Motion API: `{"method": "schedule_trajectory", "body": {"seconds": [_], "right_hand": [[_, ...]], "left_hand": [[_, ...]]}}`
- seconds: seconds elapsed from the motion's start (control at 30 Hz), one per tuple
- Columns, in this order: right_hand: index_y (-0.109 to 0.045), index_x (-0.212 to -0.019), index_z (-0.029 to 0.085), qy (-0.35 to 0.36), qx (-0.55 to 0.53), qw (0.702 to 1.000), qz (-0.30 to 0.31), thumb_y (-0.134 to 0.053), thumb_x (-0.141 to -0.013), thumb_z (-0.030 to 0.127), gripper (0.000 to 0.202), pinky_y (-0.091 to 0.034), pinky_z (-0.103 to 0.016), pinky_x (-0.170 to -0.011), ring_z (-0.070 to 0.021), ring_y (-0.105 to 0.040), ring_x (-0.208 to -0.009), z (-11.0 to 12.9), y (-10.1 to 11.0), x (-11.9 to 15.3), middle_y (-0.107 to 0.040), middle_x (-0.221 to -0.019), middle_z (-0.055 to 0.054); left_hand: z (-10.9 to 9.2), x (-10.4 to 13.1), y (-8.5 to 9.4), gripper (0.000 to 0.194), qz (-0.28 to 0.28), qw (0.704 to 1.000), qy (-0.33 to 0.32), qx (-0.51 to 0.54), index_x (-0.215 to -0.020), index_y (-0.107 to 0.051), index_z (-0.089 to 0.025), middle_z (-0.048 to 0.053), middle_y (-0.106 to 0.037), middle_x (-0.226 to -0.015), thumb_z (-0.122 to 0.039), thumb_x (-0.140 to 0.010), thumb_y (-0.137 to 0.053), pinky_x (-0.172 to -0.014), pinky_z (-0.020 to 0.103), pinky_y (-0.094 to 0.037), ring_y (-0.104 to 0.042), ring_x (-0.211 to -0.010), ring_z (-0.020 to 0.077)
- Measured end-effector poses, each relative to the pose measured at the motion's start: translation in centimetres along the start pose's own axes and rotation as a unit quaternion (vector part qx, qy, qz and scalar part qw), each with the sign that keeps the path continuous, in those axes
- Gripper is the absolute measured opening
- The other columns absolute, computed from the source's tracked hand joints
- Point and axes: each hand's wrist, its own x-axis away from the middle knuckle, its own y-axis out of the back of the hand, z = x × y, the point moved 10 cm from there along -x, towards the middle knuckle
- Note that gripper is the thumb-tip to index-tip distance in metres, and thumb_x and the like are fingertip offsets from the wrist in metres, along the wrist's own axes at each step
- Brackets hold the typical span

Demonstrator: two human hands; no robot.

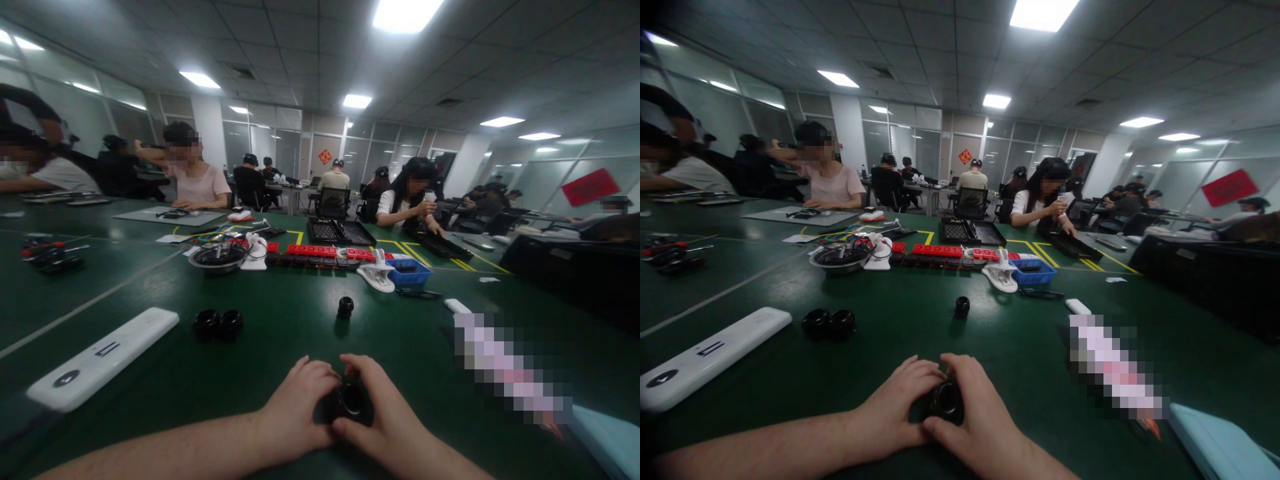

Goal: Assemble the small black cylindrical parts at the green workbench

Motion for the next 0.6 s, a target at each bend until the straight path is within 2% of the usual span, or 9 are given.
{"method": "schedule_trajectory", "body": {"seconds": [0.17, 0.37, 0.47, 0.6], "right_hand": [[-0.044, -0.113, 0.021, 0.039, 0.007, 0.999, -0.003, -0.06, -0.066, 0.013, 0.05, -0.043, -0.038, -0.087, -0.0231, -0.052, -0.099, 0.7, 0.1, 0.1, -0.054, -0.108, -0.007], [-0.037, -0.12, 0.018, 0.088, 0.003, 0.996, -0.005, -0.051, -0.065, 0.007, 0.058, -0.042, -0.039, -0.09, -0.0235, -0.051, -0.105, 2.4, 0.5, 0.6, -0.052, -0.115, -0.011], [-0.036, -0.122, 0.016, 0.057, 0.014, 0.998, -0.006, -0.054, -0.063, 0.009, 0.062, -0.039, -0.043, -0.093, -0.0262, -0.047, -0.11, 1.7, 0.5, 0.3, -0.048, -0.12, -0.013], [-0.04, -0.12, 0.017, -0.004, 0.02, 1.0, -0.004, -0.065, -0.063, 0.016, 0.062, -0.041, -0.041, -0.09, -0.0255, -0.05, -0.104, 0.0, 0.2, -0.1, -0.052, -0.113, -0.011]], "left_hand": [[0.0, 0.0, 0.2, 0.044, -0.008, 1.0, 0.002, 0.002, -0.105, -0.054, -0.023, 0.004, -0.055, -0.113, -0.032, -0.064, -0.068, -0.102, 0.049, -0.018, -0.046, -0.109, 0.0242], [0.0, -0.1, 0.3, 0.048, -0.002, 1.0, 0.008, 0.004, -0.107, -0.054, -0.023, 0.004, -0.056, -0.111, -0.033, -0.063, -0.069, -0.102, 0.05, -0.017, -0.047, -0.107, 0.0244], [0.1, -0.1, 0.1, 0.046, 0.0, 1.0, 0.006, -0.005, -0.105, -0.055, -0.021, 0.005, -0.055, -0.113, -0.036, -0.064, -0.069, -0.102, 0.049, -0.016, -0.045, -0.109, 0.0251], [0.2, -0.1, -0.1, 0.044, 0.0, 1.0, 0.002, -0.004, -0.104, -0.056, -0.022, 0.004, -0.055, -0.113, -0.036, -0.064, -0.069, -0.102, 0.049, -0.018, -0.045, -0.109, 0.0253]]}}
